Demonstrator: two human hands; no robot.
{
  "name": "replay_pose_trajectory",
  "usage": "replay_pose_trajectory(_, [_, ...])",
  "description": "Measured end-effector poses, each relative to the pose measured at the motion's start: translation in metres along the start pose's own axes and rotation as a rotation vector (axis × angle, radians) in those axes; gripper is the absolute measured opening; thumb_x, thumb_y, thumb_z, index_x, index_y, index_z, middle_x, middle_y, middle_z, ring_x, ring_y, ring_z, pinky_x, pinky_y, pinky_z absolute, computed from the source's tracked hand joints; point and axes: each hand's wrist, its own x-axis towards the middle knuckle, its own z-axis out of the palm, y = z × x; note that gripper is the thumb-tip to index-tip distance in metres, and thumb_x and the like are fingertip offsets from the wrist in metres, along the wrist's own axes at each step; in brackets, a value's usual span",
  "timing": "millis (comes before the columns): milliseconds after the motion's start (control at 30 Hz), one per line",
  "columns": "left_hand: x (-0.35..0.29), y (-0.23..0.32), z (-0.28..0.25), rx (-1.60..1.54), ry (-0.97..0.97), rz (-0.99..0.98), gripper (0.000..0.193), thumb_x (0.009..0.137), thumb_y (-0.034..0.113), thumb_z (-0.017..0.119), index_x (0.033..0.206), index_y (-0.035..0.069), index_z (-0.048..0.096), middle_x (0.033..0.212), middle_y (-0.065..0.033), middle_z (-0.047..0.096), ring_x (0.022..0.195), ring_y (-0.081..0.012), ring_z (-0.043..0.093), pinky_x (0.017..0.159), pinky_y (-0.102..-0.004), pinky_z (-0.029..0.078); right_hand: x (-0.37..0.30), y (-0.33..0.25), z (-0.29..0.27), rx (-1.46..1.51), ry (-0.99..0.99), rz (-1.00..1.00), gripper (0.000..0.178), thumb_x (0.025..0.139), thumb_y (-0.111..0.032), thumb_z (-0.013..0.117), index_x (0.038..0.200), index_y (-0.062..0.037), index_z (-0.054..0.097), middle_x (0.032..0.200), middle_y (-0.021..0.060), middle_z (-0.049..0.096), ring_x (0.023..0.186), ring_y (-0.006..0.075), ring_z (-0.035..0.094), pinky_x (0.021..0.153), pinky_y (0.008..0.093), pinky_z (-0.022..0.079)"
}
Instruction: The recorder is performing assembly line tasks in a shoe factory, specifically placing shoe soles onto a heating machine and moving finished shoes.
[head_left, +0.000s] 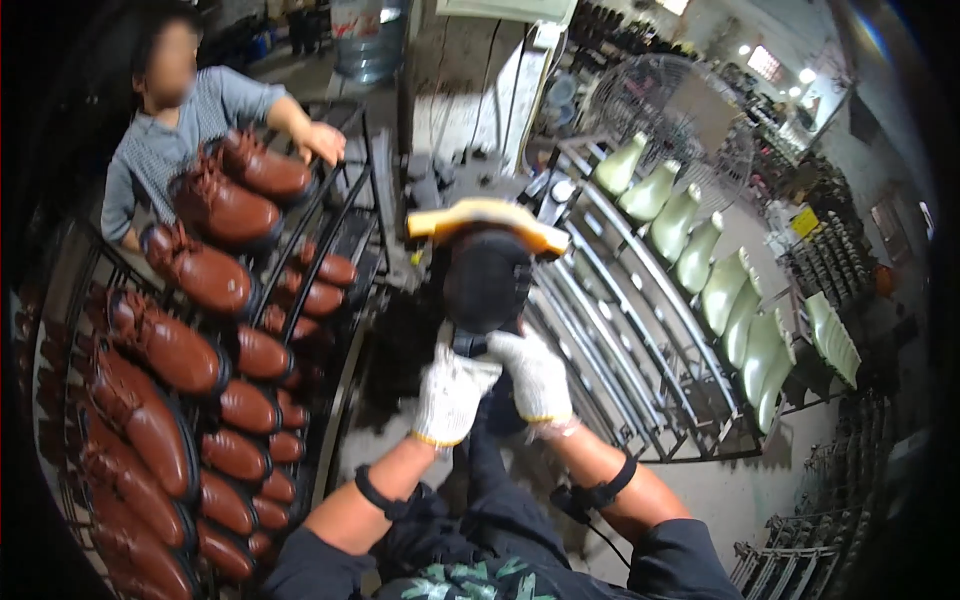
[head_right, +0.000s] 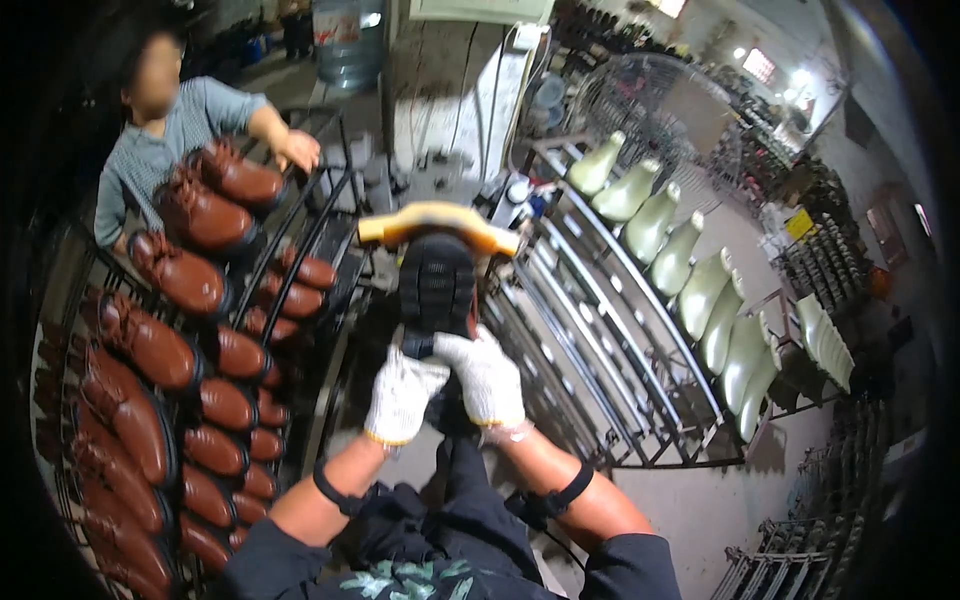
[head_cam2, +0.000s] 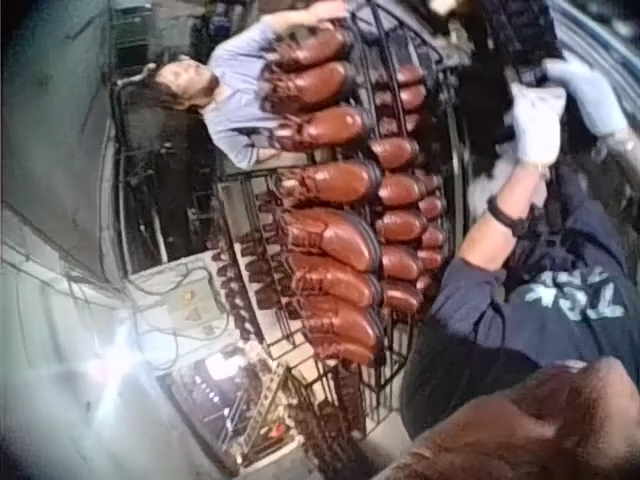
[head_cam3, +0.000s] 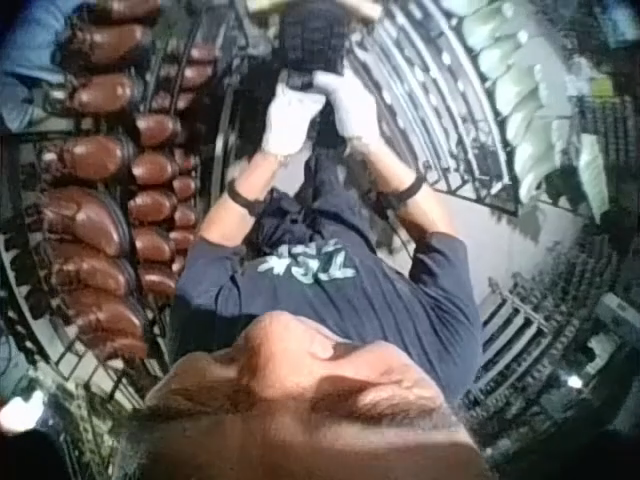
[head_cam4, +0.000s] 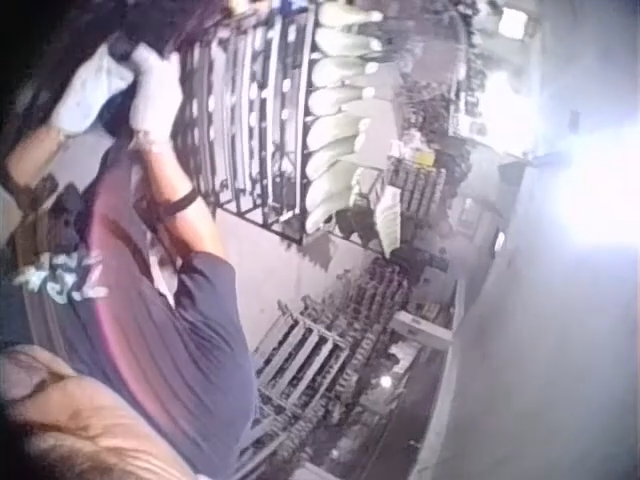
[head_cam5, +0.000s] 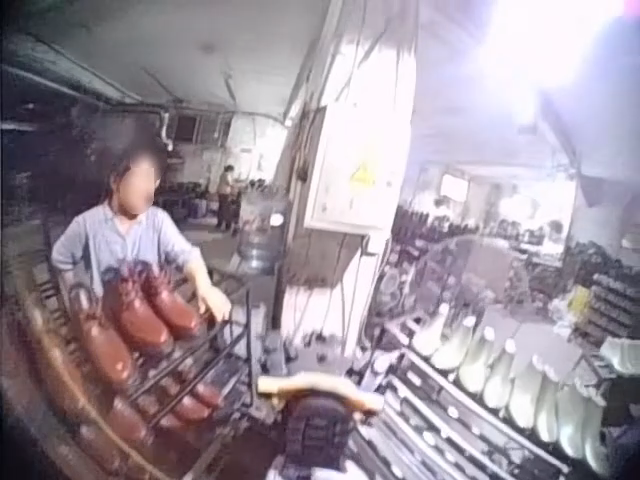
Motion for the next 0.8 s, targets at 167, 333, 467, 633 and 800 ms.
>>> replay_pose_trajectory(167, [0.038, 0.028, -0.063, -0.680, -0.137, -0.170, 0.066, 0.091, 0.030, 0.079, 0.143, 0.001, 0.050, 0.124, -0.0115, 0.071, 0.114, -0.0256, 0.068, 0.098, -0.0383, 0.054, 0.000, -0.001, -0.013, -0.528, -0.002, -0.194, 0.032, 0.092, -0.016, 0.061, 0.119, -0.0270, 0.074, 0.120, 0.0080, 0.069, 0.103, 0.0305, 0.069, 0.081, 0.0393, 0.059])
replay_pose_trajectory(333, [0.163, 0.050, -0.130, -0.477, -0.197, 0.359, 0.037, 0.088, 0.021, 0.073, 0.121, 0.003, 0.073, 0.121, -0.0107, 0.071, 0.112, -0.0268, 0.067, 0.099, -0.0390, 0.051, 0.005, 0.032, -0.009, -0.633, 0.044, -0.369, 0.041, 0.089, -0.011, 0.062, 0.124, -0.0293, 0.072, 0.109, 0.0071, 0.074, 0.101, 0.0297, 0.070, 0.075, 0.0384, 0.060])
replay_pose_trajectory(467, [0.197, 0.008, -0.078, -0.164, 0.039, 0.914, 0.020, 0.089, 0.011, 0.067, 0.107, 0.006, 0.074, 0.108, -0.0119, 0.075, 0.100, -0.0292, 0.073, 0.091, -0.0378, 0.058, 0.013, 0.018, -0.004, 0.278, 0.012, 0.386, 0.039, 0.097, -0.030, 0.073, 0.126, -0.0045, 0.070, 0.112, 0.0076, 0.074, 0.097, 0.0157, 0.069, 0.085, 0.0313, 0.054])
replay_pose_trajectory(633, [0.142, 0.049, -0.090, -0.227, 0.198, 0.546, 0.011, 0.089, 0.012, 0.068, 0.094, 0.004, 0.074, 0.098, -0.0135, 0.074, 0.092, -0.0314, 0.073, 0.083, -0.0389, 0.058, 0.008, 0.050, -0.007, 0.710, -0.262, 0.398, 0.038, 0.087, -0.006, 0.074, 0.124, 0.0014, 0.070, 0.107, 0.0064, 0.075, 0.096, 0.0179, 0.069, 0.093, 0.0326, 0.055])
replay_pose_trajectory(800, [0.163, 0.068, -0.087, -0.331, 0.178, 0.317, 0.010, 0.086, 0.012, 0.075, 0.094, 0.006, 0.075, 0.091, -0.0122, 0.074, 0.083, -0.0318, 0.071, 0.076, -0.0407, 0.057, 0.014, 0.017, -0.033, 0.313, -0.203, 0.311, 0.051, 0.075, -0.015, 0.084, 0.121, 0.0007, 0.069, 0.108, 0.0045, 0.076, 0.096, 0.0129, 0.069, 0.087, 0.0290, 0.055])
